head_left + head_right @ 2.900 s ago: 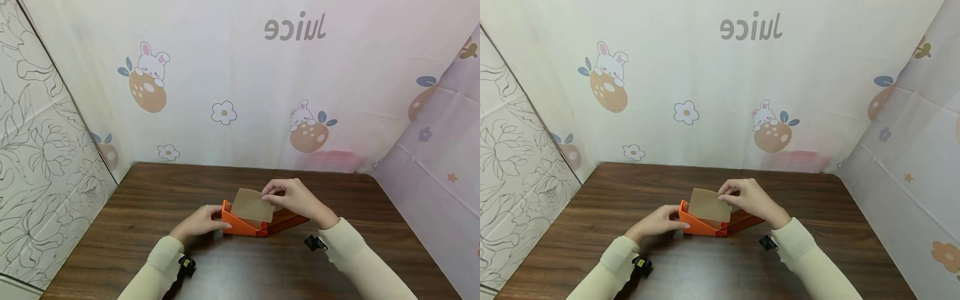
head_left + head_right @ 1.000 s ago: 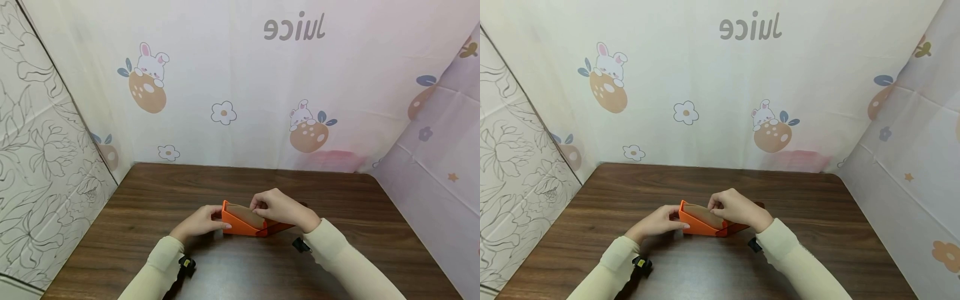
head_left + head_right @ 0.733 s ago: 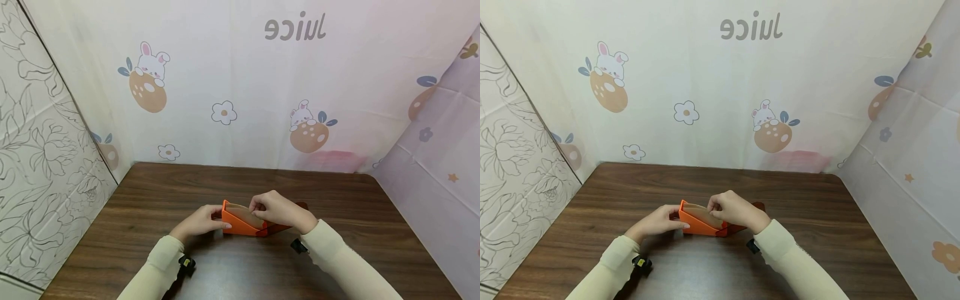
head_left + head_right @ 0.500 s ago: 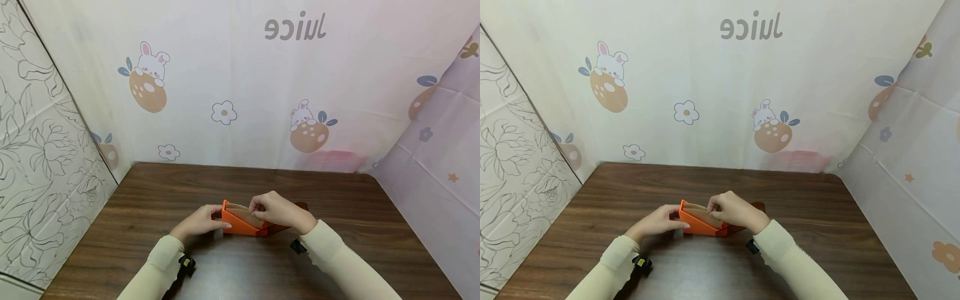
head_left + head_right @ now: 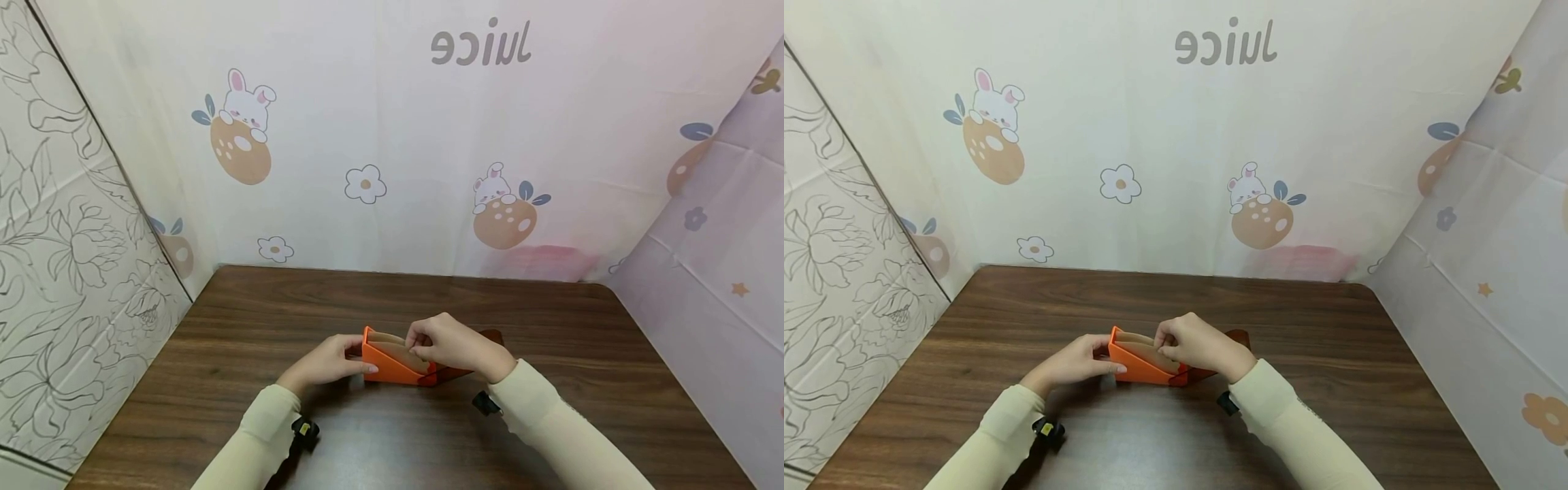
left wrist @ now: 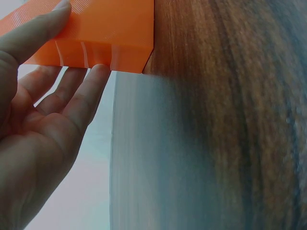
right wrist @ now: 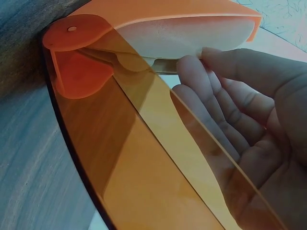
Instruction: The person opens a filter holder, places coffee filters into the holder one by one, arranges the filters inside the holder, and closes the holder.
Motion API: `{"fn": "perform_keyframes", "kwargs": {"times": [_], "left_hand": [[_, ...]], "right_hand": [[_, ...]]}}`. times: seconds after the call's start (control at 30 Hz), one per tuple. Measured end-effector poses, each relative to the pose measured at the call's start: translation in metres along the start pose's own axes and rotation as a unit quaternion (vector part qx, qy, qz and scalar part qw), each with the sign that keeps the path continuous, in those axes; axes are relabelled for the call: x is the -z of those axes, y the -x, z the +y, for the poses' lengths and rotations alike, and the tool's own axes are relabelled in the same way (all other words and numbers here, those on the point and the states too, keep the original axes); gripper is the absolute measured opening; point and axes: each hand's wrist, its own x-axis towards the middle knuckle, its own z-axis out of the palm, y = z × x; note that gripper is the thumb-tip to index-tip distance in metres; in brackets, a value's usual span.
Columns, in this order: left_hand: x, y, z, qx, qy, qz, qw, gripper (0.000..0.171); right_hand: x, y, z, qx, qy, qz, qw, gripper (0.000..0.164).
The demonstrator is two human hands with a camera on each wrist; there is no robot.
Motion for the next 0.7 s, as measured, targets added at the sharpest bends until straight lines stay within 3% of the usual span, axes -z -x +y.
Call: {"fn": "perform_keyframes", "kwargs": {"times": [0.7], "left_hand": [[-0.0009,0.0013,0.0015,-0.003,0.008,0.0,1.0,0.03]], "right_hand": [[0.0024,-0.0008,-0.0017,0.002,-0.001,0.004,1.0,0.011]]}}
